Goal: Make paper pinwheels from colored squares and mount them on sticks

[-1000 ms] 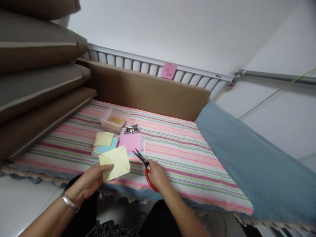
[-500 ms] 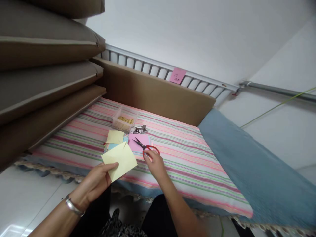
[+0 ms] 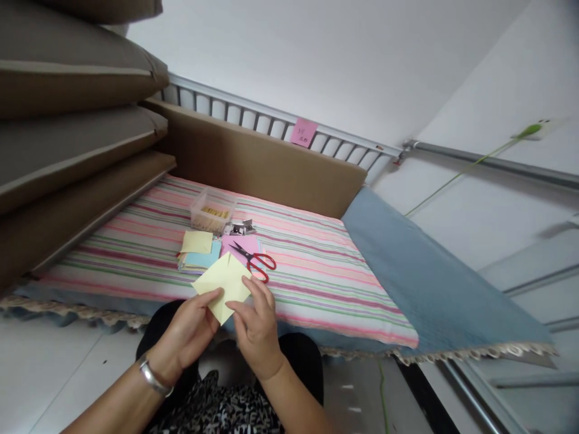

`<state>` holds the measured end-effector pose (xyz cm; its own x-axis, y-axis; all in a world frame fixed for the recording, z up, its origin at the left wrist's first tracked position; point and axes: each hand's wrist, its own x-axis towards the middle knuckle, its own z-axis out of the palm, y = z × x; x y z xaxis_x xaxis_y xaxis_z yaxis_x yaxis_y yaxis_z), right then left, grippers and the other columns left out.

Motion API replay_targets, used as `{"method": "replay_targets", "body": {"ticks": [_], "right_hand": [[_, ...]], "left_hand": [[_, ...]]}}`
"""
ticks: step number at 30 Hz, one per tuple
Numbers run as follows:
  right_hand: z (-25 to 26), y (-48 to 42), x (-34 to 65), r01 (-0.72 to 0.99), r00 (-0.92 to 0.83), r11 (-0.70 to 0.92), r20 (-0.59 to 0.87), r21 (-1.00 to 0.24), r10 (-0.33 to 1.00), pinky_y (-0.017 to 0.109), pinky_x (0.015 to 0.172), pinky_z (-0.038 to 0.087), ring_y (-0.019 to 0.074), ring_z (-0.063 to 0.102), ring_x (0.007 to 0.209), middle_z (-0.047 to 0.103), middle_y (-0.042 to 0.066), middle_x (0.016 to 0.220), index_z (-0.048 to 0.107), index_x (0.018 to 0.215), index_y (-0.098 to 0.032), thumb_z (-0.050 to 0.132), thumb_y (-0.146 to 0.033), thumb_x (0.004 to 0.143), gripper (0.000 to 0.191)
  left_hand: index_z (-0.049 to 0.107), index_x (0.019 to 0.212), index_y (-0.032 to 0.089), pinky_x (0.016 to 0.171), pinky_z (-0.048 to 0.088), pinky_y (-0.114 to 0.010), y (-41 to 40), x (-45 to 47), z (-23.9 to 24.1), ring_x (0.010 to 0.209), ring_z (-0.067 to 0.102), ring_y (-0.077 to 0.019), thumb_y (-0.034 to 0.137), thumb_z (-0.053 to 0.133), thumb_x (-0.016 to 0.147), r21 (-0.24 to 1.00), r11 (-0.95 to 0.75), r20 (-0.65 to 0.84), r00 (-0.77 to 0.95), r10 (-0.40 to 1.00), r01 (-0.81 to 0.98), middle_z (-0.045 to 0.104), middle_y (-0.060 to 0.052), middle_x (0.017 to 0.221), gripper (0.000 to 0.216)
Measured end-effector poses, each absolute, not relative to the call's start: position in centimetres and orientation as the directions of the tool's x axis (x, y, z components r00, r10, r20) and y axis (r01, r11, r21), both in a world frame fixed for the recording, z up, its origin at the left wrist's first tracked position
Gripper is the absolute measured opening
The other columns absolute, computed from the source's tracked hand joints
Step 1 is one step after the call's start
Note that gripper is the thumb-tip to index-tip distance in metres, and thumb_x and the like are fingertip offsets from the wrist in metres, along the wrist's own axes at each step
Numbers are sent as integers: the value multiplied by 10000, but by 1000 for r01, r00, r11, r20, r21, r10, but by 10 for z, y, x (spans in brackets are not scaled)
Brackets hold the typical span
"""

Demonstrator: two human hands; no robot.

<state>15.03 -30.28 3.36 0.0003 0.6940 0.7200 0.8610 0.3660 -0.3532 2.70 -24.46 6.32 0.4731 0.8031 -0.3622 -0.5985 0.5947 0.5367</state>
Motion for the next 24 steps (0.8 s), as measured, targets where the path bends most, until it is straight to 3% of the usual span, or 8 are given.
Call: {"method": "replay_targets", "body": {"ticks": [4,12,19,21,24], "right_hand": [[33,-302,152,837,-5,412,747,-361,664,458,966,414,243,393,1228,514,46,1270,693,884,-256,511,-54,799,285],[27,-305,150,818,1,409,712,-405,702,474,999,381,246,373,1254,469,54,1325,678,943,-258,530,-75,811,270],[26,-310,174,629,368,234,549,-741,750,401,998,400,208,499,1162,560,100,1218,640,1009,-206,516,-132,824,234],[27,-313,180,576,415,217,510,-788,754,382,1006,394,199,511,1153,579,92,1197,637,1013,-204,513,-133,819,241],[31,-319,185,579,352,236,500,-781,792,381,1032,364,201,480,1193,544,86,1252,632,1045,-217,512,-118,815,278]], "left_hand": [[545,1212,93,751,569,-287,-245,24,63,851,688,-214,54,524,805,536,596,-392,449,803,-598,713,-119,1009,410],[572,1157,77,708,581,-291,-240,23,57,804,697,-220,67,570,789,595,548,-416,357,836,-589,730,-118,937,369],[570,1166,96,671,587,-297,-240,21,56,766,703,-227,71,580,778,602,574,-421,391,819,-555,730,-127,936,389],[570,1164,91,655,587,-302,-242,21,56,737,704,-228,77,586,775,606,595,-422,420,803,-528,733,-130,922,390],[566,1160,75,623,582,-300,-245,21,55,713,704,-231,92,597,773,613,634,-427,478,768,-471,735,-139,905,388]]}}
